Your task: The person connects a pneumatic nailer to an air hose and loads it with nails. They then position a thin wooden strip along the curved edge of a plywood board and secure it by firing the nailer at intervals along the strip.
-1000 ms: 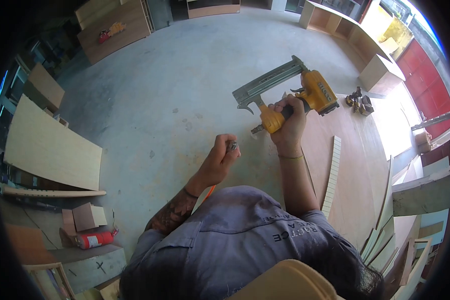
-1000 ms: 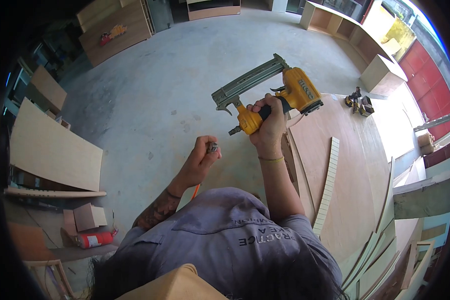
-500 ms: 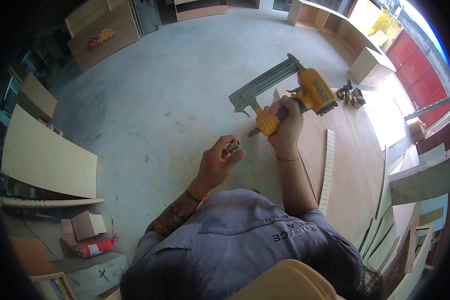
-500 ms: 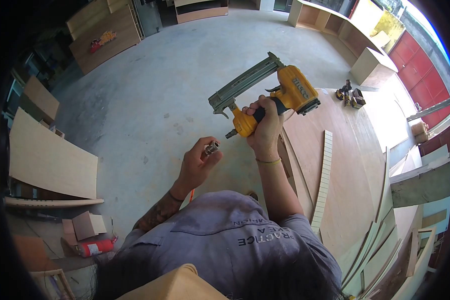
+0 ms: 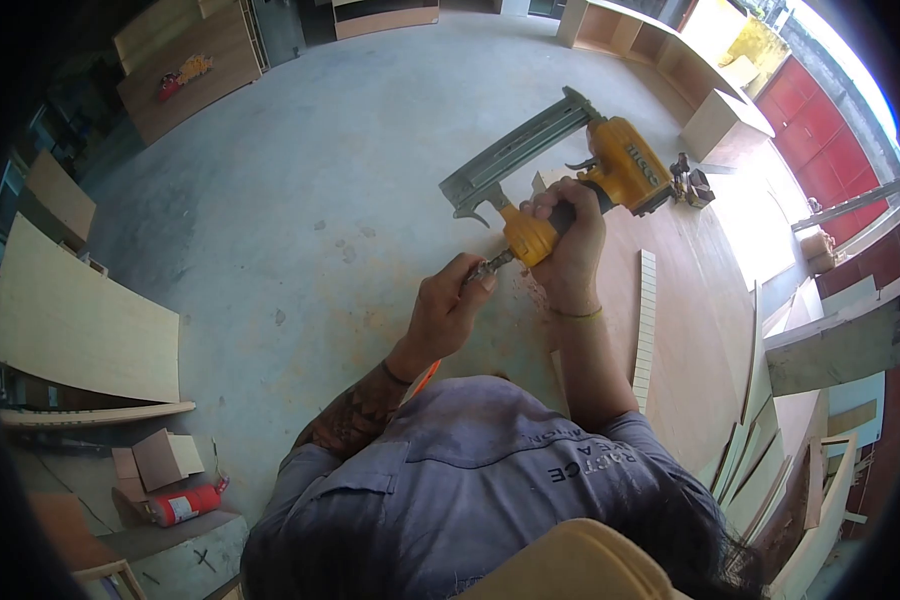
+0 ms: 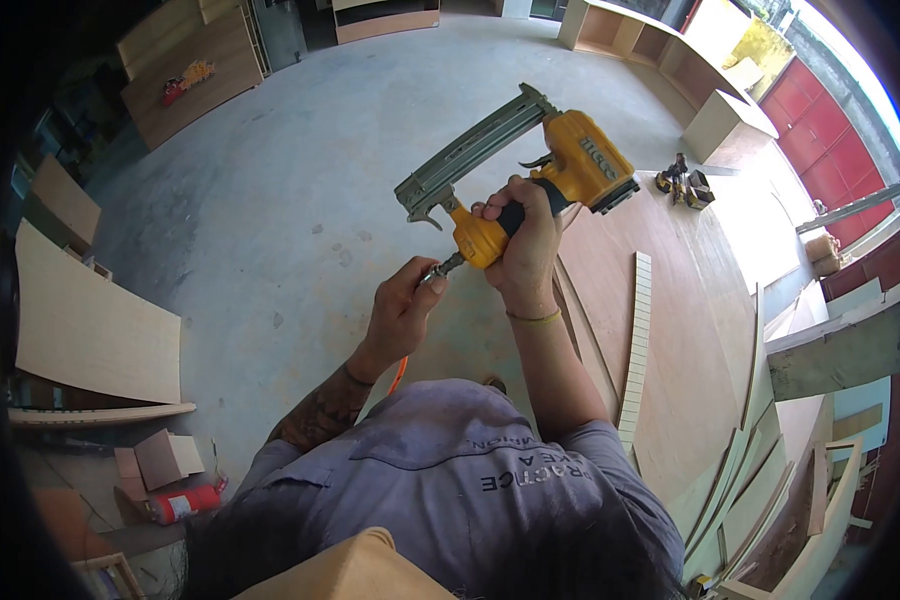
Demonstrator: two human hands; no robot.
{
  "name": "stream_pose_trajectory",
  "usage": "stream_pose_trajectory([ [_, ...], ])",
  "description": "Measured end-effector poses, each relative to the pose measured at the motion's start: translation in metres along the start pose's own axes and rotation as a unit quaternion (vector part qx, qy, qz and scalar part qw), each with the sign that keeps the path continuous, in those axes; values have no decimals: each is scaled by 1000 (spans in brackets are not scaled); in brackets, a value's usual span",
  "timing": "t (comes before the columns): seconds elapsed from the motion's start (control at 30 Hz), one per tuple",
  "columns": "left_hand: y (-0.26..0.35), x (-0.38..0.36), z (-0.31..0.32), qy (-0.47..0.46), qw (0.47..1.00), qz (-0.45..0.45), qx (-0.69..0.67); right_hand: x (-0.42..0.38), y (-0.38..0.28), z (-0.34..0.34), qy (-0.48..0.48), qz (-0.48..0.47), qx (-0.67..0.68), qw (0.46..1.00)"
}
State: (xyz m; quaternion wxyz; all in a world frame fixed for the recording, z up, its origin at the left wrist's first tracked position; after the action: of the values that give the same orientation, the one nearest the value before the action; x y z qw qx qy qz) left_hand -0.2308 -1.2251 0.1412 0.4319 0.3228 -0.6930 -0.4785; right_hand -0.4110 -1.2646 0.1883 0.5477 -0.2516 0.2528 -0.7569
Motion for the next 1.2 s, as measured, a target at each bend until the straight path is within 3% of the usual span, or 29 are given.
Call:
stream_pose_trajectory([
  [0.23,24,3,-7,-2,999,41,30,-1,-3,25,-21,7,-21,1000],
  [0.4,37,7,-21,8,997,64,49,2,-8,60,-92,-32,-52,994],
  [0.47,17,10,-19,-36,989,-42,-139,2,-5,73,-107,-29,-63,992],
  [0.5,20,10,-24,-34,989,-41,-136,2,-2,79,-120,-28,-75,990],
  [0.57,13,3,-9,-102,896,-143,-407,4,4,82,-135,-13,-58,989],
  [0.7,6,0,-10,-107,856,-173,-475,1,12,98,-175,6,-70,982],
  [0.77,7,8,-21,-70,943,-122,-302,6,16,93,-163,8,-55,985],
  [0.8,6,8,-20,-70,943,-123,-301,7,18,90,-149,11,-45,988],
  [0.83,18,11,-33,-20,994,-38,-101,6,19,90,-149,12,-43,988],
  [0.87,36,10,-40,29,993,51,104,7,21,89,-134,16,-60,989],
  [1.0,41,12,-43,50,982,97,151,12,27,77,-122,17,-67,990],
  [1.07,28,18,-44,-1,986,32,162,16,31,69,-117,18,-67,991],
  [1.2,17,15,-63,-21,971,78,223,18,46,36,-63,31,-46,997],
])
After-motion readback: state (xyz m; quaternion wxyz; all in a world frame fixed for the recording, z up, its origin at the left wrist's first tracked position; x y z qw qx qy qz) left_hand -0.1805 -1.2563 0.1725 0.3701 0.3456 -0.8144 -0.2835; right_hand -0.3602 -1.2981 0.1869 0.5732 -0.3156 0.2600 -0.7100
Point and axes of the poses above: each hand's wrist, its own x-axis towards the middle knuckle, its own z-axis out of the palm, y = z × x, the point moved 8 cm from there along x, towards the middle knuckle, and after that the axes turned 8 degrees about -y, right-handed, at the moved point
